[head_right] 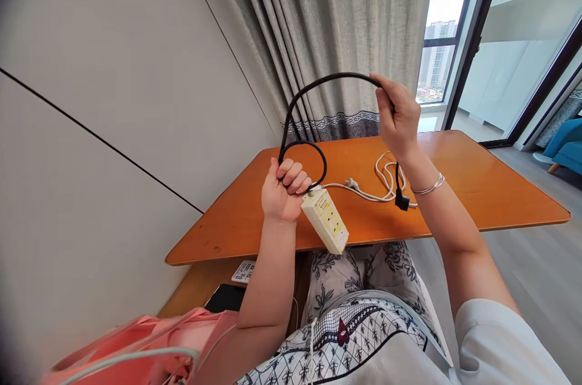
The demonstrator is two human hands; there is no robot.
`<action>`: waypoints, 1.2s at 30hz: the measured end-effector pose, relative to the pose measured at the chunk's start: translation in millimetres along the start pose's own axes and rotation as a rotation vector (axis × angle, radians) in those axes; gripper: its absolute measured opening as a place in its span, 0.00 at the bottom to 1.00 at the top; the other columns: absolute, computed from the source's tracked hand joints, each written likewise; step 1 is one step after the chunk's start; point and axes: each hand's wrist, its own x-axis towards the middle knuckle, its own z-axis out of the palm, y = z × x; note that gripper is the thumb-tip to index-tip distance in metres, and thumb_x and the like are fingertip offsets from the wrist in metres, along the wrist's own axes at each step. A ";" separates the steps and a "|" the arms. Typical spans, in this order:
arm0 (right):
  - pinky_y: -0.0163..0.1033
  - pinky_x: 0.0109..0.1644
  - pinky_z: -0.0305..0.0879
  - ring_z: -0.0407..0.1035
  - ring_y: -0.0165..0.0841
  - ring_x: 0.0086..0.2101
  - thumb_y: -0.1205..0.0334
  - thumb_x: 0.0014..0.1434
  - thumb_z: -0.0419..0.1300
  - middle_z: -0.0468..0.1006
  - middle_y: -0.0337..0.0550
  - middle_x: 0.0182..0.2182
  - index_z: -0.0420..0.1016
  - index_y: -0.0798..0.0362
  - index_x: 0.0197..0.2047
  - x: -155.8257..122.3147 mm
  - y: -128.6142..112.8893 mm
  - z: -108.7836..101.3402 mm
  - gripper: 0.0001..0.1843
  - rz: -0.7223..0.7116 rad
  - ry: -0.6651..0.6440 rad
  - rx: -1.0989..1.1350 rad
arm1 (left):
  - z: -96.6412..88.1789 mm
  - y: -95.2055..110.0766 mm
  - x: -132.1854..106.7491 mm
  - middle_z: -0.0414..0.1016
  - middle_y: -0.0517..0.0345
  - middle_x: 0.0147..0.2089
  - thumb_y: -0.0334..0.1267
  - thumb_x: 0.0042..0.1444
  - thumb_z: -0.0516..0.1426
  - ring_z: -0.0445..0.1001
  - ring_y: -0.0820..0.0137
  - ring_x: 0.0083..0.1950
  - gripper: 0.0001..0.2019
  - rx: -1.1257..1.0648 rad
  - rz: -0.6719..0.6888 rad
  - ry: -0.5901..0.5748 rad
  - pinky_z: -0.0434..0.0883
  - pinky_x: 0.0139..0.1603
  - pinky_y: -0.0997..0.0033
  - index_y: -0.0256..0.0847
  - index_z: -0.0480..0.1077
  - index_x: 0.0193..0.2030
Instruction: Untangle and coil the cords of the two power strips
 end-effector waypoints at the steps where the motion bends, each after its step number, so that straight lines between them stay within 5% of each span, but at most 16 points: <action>1: 0.49 0.48 0.68 0.70 0.44 0.50 0.48 0.72 0.39 0.75 0.50 0.48 0.69 0.46 0.63 -4.2 -3.0 -4.1 0.27 -0.025 -0.013 -0.054 | -0.5 1.8 -0.1 0.42 0.68 0.20 0.46 0.71 0.45 0.42 0.80 0.16 0.24 -0.002 0.035 0.010 0.53 0.17 0.80 0.41 0.44 0.24; 9: 0.39 0.35 0.61 0.74 0.40 0.36 0.59 0.70 0.45 0.80 0.53 0.39 0.71 0.52 0.63 -49.6 -19.1 -10.1 0.24 -0.045 -0.530 -0.660 | -1.5 8.8 1.0 0.49 0.67 0.22 0.48 0.69 0.48 0.44 0.80 0.17 0.24 0.054 0.228 0.097 0.55 0.18 0.80 0.40 0.46 0.24; 14: 0.39 0.32 0.61 0.76 0.40 0.35 0.60 0.72 0.42 0.79 0.57 0.44 0.61 0.56 0.69 -78.7 -39.0 -2.5 0.27 -0.106 -0.775 -0.763 | -5.7 2.6 6.1 0.57 0.66 0.24 0.49 0.68 0.50 0.48 0.82 0.17 0.25 0.090 0.321 0.120 0.56 0.20 0.79 0.40 0.49 0.24; 18: 0.38 0.29 0.59 0.76 0.39 0.34 0.70 0.67 0.46 0.80 0.58 0.43 0.60 0.60 0.69 -95.2 -52.3 4.6 0.28 -0.175 -0.913 -0.773 | -5.0 -3.7 7.4 0.61 0.65 0.25 0.51 0.67 0.52 0.49 0.82 0.18 0.25 0.151 0.366 0.149 0.57 0.22 0.79 0.39 0.48 0.24; 26: 0.39 0.25 0.50 0.69 0.33 0.26 0.75 0.64 0.46 0.79 0.53 0.35 0.70 0.59 0.61 -104.2 -80.5 0.6 0.24 -0.375 -0.903 -0.643 | -5.2 -18.9 5.4 0.67 0.62 0.26 0.49 0.67 0.51 0.55 0.80 0.19 0.25 0.309 0.445 0.152 0.58 0.23 0.78 0.39 0.53 0.22; 30: 0.40 0.25 0.48 0.66 0.32 0.25 0.74 0.65 0.46 0.78 0.53 0.36 0.75 0.58 0.50 -100.6 -97.0 -5.5 0.19 -0.417 -0.916 -0.598 | -10.6 -26.7 7.5 0.73 0.58 0.29 0.47 0.66 0.54 0.67 0.76 0.26 0.23 0.362 0.411 0.148 0.65 0.29 0.78 0.39 0.58 0.21; 33: 0.40 0.24 0.46 0.65 0.32 0.25 0.73 0.64 0.47 0.78 0.53 0.36 0.76 0.58 0.45 -98.6 -105.4 -5.7 0.17 -0.460 -0.955 -0.573 | -13.1 -31.3 7.3 0.76 0.54 0.34 0.48 0.63 0.57 0.75 0.71 0.35 0.22 0.372 0.371 0.093 0.70 0.36 0.75 0.39 0.62 0.21; 36: 0.40 0.24 0.44 0.64 0.31 0.24 0.73 0.64 0.48 0.77 0.50 0.34 0.77 0.59 0.44 -96.1 -108.4 -4.2 0.16 -0.533 -0.972 -0.556 | -13.7 -33.4 4.4 0.76 0.55 0.33 0.50 0.61 0.59 0.75 0.70 0.34 0.22 0.389 0.300 -0.009 0.71 0.36 0.72 0.39 0.63 0.21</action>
